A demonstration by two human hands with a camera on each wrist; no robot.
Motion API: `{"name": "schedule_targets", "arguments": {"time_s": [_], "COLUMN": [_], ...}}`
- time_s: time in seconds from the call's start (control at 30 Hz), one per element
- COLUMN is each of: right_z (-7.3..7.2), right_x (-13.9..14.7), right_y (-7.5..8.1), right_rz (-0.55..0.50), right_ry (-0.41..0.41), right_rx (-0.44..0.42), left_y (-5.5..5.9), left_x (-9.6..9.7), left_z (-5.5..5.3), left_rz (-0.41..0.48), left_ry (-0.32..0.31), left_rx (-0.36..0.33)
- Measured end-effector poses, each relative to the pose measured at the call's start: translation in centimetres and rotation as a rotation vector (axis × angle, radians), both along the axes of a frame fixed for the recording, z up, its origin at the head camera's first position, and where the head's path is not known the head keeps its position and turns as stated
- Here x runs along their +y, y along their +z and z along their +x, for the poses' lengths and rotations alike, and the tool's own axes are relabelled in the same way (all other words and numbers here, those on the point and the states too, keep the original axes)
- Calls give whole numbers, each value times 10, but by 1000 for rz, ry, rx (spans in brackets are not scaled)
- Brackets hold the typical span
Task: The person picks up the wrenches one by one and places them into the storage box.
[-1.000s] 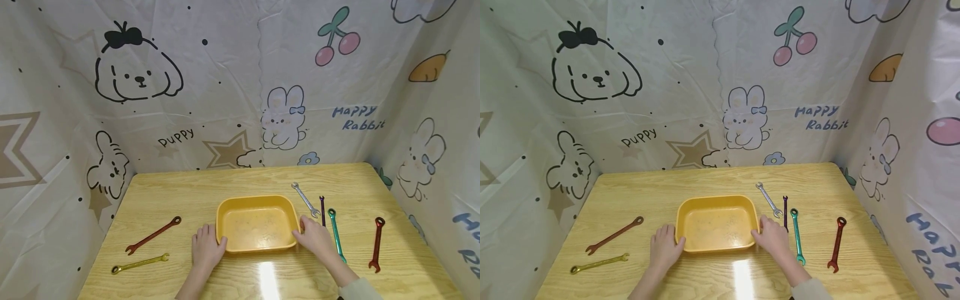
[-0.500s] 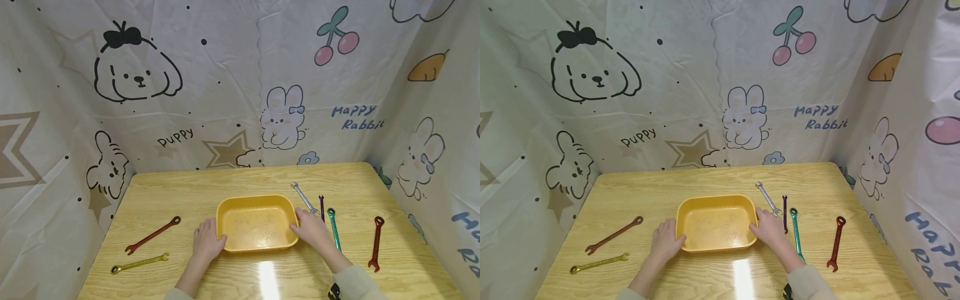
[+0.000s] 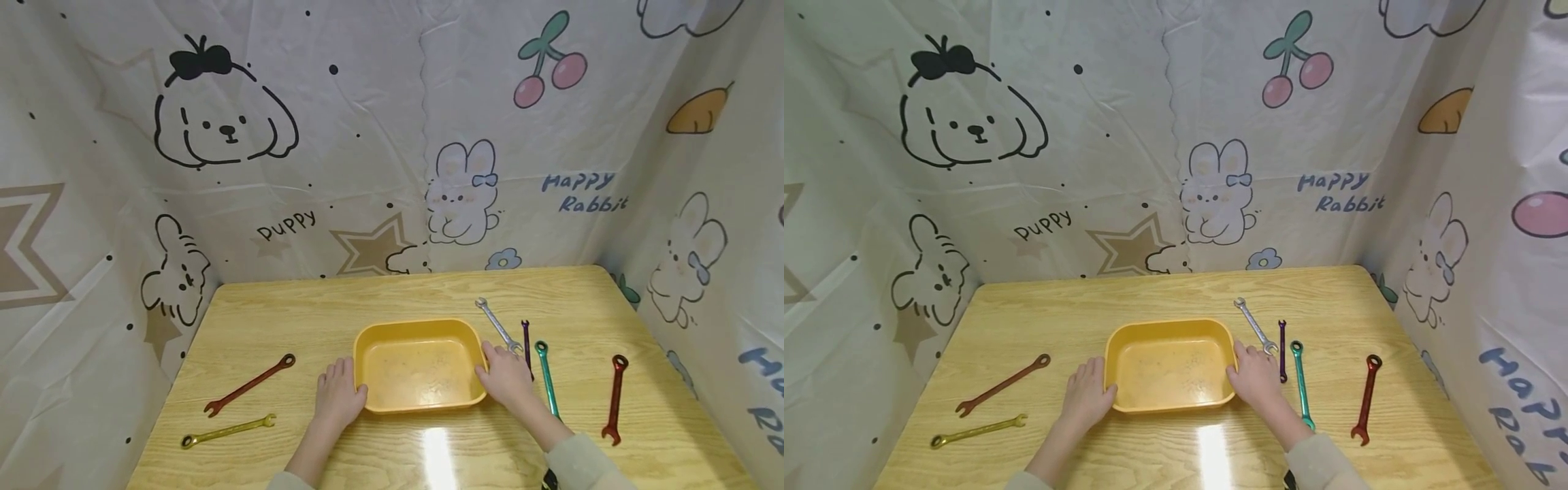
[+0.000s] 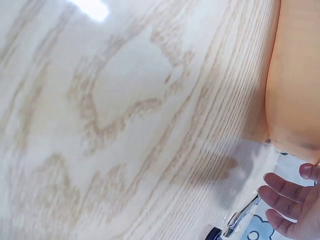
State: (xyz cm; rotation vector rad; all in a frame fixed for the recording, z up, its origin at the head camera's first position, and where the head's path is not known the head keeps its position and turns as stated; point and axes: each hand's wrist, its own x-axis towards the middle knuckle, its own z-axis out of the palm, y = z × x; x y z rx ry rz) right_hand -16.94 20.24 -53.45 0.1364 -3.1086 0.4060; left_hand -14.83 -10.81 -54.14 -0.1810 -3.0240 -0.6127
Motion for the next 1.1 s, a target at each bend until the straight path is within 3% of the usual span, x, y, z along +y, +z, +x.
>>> {"name": "schedule_targets", "arguments": {"time_s": [0.7, 1.1], "right_z": [16, 21], "right_x": [-3, -7], "right_y": [-5, -4], "right_rz": [-16, -39], "right_ry": [-17, -56], "right_rx": [9, 11], "left_y": [-3, -3], "left_x": [-4, -4], "left_z": [16, 18], "left_rz": [16, 19], "left_ry": [6, 12], "left_rx": [9, -1]}}
